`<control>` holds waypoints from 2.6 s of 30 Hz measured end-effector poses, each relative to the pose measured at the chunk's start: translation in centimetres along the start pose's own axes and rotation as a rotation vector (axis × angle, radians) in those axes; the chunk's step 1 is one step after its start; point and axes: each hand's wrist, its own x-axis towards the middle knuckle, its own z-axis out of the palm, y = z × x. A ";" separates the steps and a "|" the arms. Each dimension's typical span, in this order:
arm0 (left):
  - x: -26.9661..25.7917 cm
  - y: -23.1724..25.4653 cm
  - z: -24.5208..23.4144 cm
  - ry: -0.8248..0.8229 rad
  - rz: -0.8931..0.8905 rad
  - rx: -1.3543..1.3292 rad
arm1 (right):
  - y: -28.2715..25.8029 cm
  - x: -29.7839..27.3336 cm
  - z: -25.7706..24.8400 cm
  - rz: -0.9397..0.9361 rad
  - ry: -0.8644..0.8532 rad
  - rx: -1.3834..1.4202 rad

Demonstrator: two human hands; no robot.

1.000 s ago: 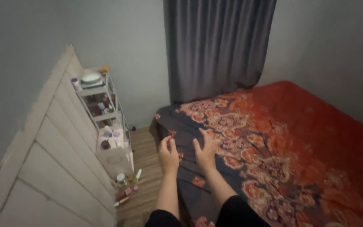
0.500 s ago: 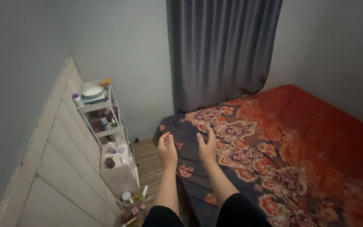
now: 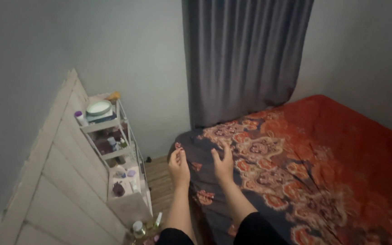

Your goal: Tucking in and smoothing out the sheets on a bed in a bedroom.

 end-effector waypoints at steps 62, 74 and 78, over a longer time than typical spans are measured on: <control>46.3 -18.5 20.6 -0.238 -0.069 0.057 | 24.0 36.5 28.0 0.089 0.195 -0.109; 44.3 -20.6 30.5 -0.430 -0.120 -0.054 | 26.1 40.0 21.5 0.230 0.290 -0.069; 43.0 -18.5 32.4 -0.515 -0.162 0.011 | 27.6 40.5 18.4 0.126 0.363 -0.297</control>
